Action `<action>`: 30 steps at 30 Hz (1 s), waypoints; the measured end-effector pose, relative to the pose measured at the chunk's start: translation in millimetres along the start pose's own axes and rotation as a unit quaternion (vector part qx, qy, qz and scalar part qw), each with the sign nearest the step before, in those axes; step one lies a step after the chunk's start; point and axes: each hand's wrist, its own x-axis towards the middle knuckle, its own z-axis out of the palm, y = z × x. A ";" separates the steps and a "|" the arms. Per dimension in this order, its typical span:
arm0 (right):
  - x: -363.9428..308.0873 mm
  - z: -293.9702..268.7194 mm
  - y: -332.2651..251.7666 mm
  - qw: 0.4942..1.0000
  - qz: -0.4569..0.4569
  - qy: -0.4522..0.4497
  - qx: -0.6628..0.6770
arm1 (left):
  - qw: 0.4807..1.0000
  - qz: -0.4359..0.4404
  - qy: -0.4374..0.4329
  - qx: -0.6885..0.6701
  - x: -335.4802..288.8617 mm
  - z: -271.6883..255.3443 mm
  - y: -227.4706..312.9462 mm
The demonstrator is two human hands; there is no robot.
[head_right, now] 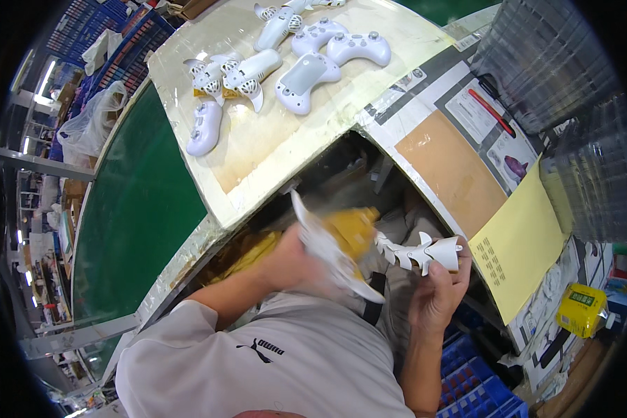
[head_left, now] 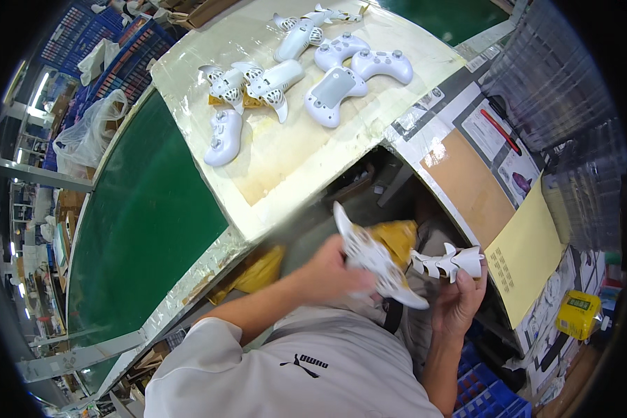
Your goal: The person wipes white game controllers with a cloth on a workbench, handling them one at a time and placing them on a tray. The person also uses a red pen to mark a yellow paper and briefly handles a cardboard box.
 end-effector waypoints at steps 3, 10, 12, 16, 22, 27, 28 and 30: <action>-1.4 6.9 -10.8 0.998 -0.017 -0.050 0.019 | 0.995 0.091 0.005 0.031 -5.1 -25.4 29.3; 0.9 27.8 -36.5 0.981 0.062 -0.175 -0.064 | 0.983 0.068 -0.005 0.172 12.4 -22.9 52.3; 0.8 32.1 -43.7 0.952 0.024 -0.210 -0.220 | 0.974 0.039 -0.030 0.222 17.8 -16.8 59.5; 4.2 32.1 -59.9 0.908 -0.002 -0.265 -0.325 | 0.939 -0.007 -0.075 0.335 26.0 -8.1 71.2; 11.4 25.2 -67.5 0.867 -0.016 -0.321 -0.382 | 0.909 0.016 -0.167 0.382 28.7 8.7 78.8; 21.6 23.9 -76.3 0.813 -0.011 -0.343 -0.471 | 0.869 0.043 -0.184 0.457 28.3 15.0 78.4; 22.0 24.5 -78.7 0.804 -0.008 -0.340 -0.487 | 0.873 0.038 -0.189 0.448 28.2 15.3 77.1; 20.2 26.5 -82.7 0.786 0.015 -0.333 -0.520 | 0.882 0.012 -0.187 0.431 28.2 15.7 73.6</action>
